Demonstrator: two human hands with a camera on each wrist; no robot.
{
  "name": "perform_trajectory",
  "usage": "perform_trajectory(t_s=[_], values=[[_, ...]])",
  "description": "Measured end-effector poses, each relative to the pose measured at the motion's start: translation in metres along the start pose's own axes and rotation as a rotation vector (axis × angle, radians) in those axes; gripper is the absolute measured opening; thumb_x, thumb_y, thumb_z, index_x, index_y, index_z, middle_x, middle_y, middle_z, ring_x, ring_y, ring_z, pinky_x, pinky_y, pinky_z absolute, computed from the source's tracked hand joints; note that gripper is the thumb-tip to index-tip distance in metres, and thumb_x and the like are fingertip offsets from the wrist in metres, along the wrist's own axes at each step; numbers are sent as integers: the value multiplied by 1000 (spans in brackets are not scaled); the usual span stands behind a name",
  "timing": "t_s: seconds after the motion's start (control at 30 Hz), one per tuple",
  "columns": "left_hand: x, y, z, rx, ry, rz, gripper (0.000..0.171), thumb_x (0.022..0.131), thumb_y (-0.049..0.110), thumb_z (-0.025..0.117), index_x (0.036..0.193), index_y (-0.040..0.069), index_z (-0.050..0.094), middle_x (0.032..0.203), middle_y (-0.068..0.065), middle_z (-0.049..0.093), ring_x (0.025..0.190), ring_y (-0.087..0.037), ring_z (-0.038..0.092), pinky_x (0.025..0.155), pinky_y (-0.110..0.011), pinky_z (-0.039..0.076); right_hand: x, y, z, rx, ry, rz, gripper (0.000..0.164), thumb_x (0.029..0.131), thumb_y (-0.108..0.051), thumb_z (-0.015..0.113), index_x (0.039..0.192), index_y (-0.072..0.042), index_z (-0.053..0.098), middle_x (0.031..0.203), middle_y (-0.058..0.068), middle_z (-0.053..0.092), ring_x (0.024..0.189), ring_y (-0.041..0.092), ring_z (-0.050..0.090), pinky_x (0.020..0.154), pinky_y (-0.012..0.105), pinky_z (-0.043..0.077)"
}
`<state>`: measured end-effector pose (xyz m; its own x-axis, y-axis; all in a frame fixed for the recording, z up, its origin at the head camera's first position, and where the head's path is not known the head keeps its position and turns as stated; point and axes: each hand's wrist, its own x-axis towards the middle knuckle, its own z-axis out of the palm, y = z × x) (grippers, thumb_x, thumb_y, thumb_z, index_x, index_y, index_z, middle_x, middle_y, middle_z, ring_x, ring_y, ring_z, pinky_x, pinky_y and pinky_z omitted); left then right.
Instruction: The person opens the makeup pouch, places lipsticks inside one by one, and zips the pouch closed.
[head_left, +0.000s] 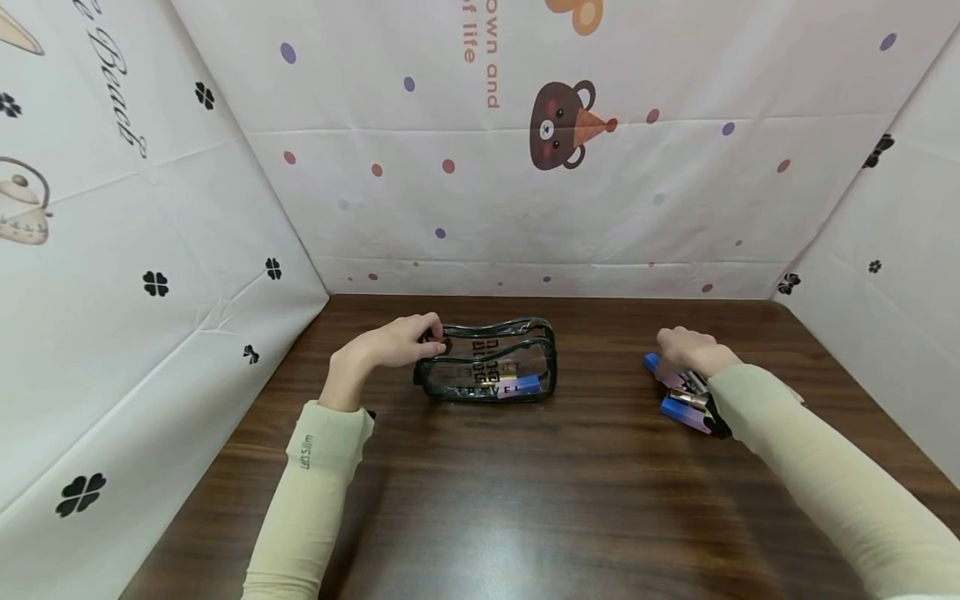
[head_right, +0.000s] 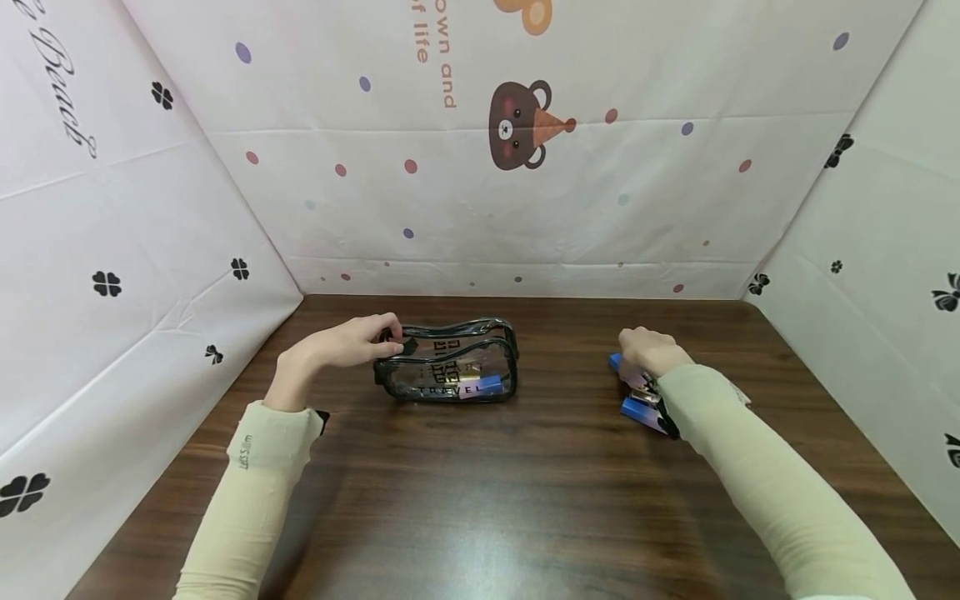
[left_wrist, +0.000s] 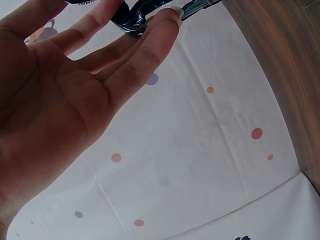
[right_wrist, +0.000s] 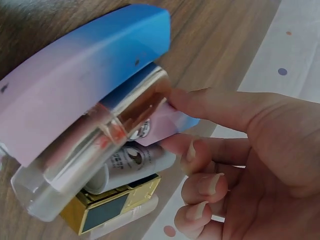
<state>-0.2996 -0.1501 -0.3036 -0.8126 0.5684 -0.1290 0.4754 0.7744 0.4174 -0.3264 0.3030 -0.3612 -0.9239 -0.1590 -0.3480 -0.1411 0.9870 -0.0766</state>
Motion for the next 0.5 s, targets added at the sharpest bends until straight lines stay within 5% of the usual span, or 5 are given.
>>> perform_trajectory(t_s=[0.23,0.5], values=[[1,-1,0,-3,3,8,20,100,25,52,110,8,52,95,-9,56,76,-19,48,70,-32,39,2,2,4,24,-9,-18,5,79,-4,63,80,-5,58,80,11,58,66,22,51,54,33,37],[0,-1,1,-6,2,9,19,100,25,52,108,8,52,93,-9,55,77,-19,47,70,-32,39,2,-3,-1,32,18,-63,3,82,-4,61,80,-5,60,73,7,55,62,17,48,52,30,35]])
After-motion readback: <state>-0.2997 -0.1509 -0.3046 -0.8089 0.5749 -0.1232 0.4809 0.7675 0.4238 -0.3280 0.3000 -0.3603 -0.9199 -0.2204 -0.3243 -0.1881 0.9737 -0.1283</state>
